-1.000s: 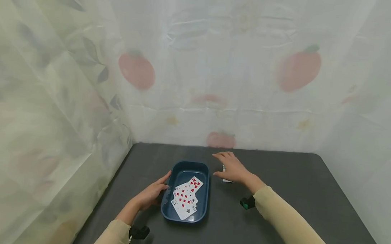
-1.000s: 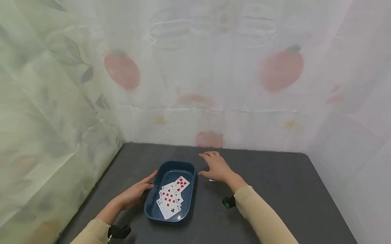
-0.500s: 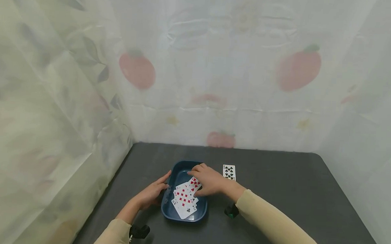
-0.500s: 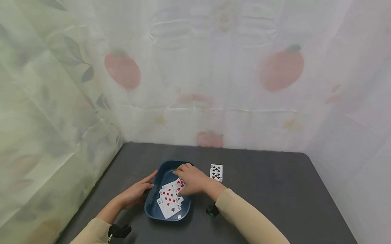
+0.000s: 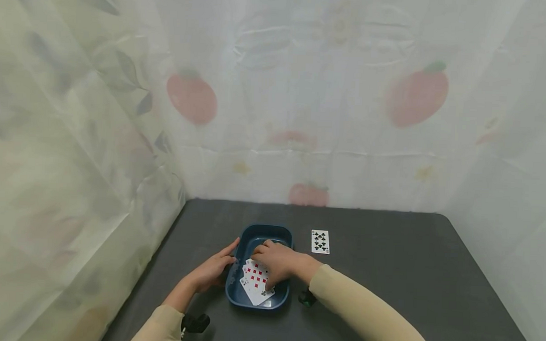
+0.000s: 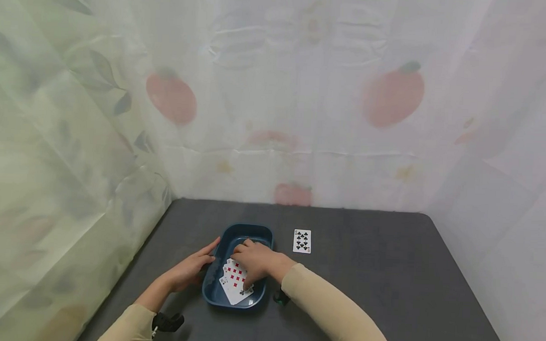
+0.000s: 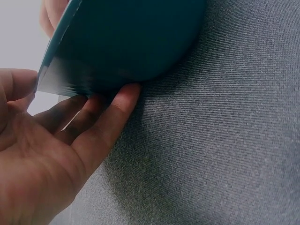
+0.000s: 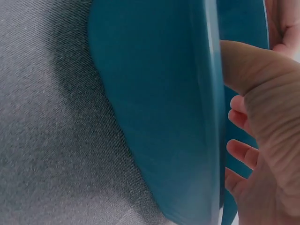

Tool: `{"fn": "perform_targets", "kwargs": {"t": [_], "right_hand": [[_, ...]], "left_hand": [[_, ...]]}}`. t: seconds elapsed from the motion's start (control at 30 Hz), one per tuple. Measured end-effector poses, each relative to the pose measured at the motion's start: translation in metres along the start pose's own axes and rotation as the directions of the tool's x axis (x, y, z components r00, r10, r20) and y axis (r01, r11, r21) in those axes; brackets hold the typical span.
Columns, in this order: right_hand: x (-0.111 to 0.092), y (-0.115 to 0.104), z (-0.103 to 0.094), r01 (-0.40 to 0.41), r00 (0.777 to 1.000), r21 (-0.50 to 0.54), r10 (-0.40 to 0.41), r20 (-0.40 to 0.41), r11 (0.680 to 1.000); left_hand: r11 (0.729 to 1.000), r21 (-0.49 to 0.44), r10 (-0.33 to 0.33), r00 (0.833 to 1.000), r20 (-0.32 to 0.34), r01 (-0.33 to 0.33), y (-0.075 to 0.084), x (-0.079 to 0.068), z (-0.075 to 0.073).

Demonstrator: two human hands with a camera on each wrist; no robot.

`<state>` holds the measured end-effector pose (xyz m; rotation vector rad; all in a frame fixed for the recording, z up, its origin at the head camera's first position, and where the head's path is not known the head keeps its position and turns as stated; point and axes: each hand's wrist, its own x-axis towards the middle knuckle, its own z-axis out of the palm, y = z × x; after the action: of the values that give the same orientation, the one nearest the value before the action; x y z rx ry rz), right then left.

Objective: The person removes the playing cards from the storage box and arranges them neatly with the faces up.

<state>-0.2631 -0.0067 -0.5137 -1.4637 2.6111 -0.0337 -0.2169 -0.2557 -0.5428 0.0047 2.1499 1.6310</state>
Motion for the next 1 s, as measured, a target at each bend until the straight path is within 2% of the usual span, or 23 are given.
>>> {"fn": "perform_targets", "kwargs": {"t": [0.13,0.33,1.0], "right_hand": [[0.005,-0.003,0.003,-0.017,0.999,-0.034,0.018,0.035,0.999],[0.009,-0.003,0.006,-0.052,0.996,-0.016,0.053,0.067,0.999],[0.014,-0.002,0.011,-0.101,0.990,0.002,0.101,0.098,0.995]], "left_hand": [[1.000,-0.001,-0.001,1.000,0.000,0.001,0.000,0.000,0.001],[1.000,-0.005,0.004,1.000,0.004,-0.004,0.000,-0.001,0.002],[1.000,0.011,0.009,1.000,-0.006,-0.009,0.003,-0.002,0.003]]}}
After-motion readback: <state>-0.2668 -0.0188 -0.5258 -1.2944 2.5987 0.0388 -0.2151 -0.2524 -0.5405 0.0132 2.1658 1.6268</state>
